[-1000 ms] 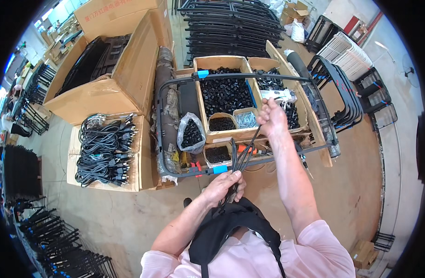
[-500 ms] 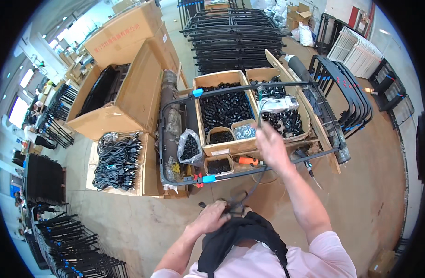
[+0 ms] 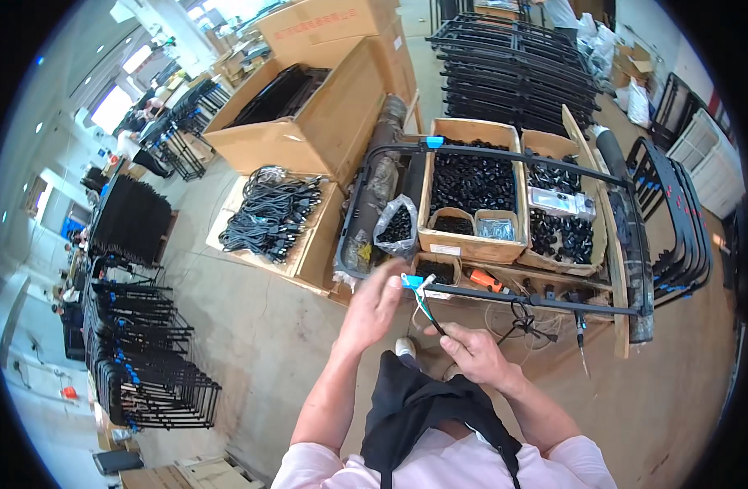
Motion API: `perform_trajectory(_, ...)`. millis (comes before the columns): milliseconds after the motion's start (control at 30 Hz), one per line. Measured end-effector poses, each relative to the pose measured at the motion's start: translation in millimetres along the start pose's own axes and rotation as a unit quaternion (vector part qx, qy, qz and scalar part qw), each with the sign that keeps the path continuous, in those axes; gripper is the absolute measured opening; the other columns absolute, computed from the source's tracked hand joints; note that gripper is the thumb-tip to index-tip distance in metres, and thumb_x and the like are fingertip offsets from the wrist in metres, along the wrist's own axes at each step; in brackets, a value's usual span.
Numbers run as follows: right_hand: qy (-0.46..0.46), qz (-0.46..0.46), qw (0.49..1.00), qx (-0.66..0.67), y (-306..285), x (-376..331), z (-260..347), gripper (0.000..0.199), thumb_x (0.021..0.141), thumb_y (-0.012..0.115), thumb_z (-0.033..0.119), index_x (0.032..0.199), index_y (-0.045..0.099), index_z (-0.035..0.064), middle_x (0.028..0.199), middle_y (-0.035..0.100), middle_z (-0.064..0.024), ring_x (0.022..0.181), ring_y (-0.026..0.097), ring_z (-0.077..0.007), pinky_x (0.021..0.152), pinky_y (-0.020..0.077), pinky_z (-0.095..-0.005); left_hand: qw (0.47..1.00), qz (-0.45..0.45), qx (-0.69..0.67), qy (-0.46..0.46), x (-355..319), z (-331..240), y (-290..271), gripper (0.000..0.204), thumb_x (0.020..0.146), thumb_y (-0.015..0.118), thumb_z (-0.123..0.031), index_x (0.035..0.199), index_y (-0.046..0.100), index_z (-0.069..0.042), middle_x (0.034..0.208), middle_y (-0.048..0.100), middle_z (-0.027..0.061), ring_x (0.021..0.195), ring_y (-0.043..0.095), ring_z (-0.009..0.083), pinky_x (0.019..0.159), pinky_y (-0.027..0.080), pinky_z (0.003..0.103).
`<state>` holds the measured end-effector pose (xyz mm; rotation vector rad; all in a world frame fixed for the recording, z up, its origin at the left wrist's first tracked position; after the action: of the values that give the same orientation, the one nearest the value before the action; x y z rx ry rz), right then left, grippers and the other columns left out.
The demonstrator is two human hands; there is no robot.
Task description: The person assembles a black electronic device, likely a treadmill console, in a warehouse setting. They attach a metal frame to the console, secure it with screws using a power drill, and connect a power cord to the back of the unit.
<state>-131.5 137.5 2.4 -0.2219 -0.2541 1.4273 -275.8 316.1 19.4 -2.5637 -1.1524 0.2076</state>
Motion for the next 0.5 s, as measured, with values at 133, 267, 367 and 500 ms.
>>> perform_trajectory(133,0.023,0.035,0.999,0.004,9,-4,-12,0.035,0.11,0.054,0.026,0.133,0.07,0.0059,0.106,0.076,-0.0204,0.095,0.075,-0.0391,0.085,0.0569,-0.044,0.956,0.178,-0.229,-0.047,-6,43,27,0.047,0.114,0.052,-0.038,0.136,0.064,0.002,0.125,0.072,0.013,0.117,0.069,0.0226,0.105,0.053,0.039)
perform_trajectory(267,0.075,0.048,0.996,0.023,15,1,-27,0.036,0.111,0.054,0.029,0.136,0.07,0.0082,0.09,0.072,-0.0157,0.081,0.07,-0.028,0.078,0.0549,-0.0388,0.895,0.161,-0.405,-0.095,-10,74,37,0.04,0.112,0.058,-0.034,0.13,0.066,0.001,0.111,0.073,0.0123,0.103,0.071,0.0228,0.097,0.056,0.039)
perform_trajectory(367,0.142,0.039,0.987,0.062,28,7,-45,0.037,0.111,0.054,0.031,0.138,0.069,0.0093,0.08,0.065,-0.0117,0.074,0.063,-0.0195,0.073,0.0525,-0.0355,0.81,0.16,-0.551,-0.12,-7,83,35,0.034,0.11,0.062,-0.028,0.13,0.063,0.0,0.105,0.071,0.0083,0.092,0.069,0.0201,0.085,0.057,0.039)
perform_trajectory(500,0.146,0.008,0.984,0.104,57,28,-62,0.038,0.112,0.053,0.034,0.135,0.069,0.0067,0.073,0.057,-0.0033,0.067,0.053,-0.0106,0.063,0.0448,-0.0305,0.815,0.076,-0.558,-0.133,-3,101,25,0.026,0.11,0.063,-0.028,0.123,0.061,-0.005,0.103,0.069,0.006,0.09,0.068,0.0185,0.083,0.058,0.038)
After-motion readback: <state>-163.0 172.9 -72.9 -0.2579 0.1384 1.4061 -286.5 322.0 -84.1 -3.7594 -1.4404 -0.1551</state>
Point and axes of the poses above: each hand's wrist, its own x-axis towards the middle knuckle, its own y-axis out of the palm, z = x × y, the point moved 4 cm from there along x, towards the middle knuckle
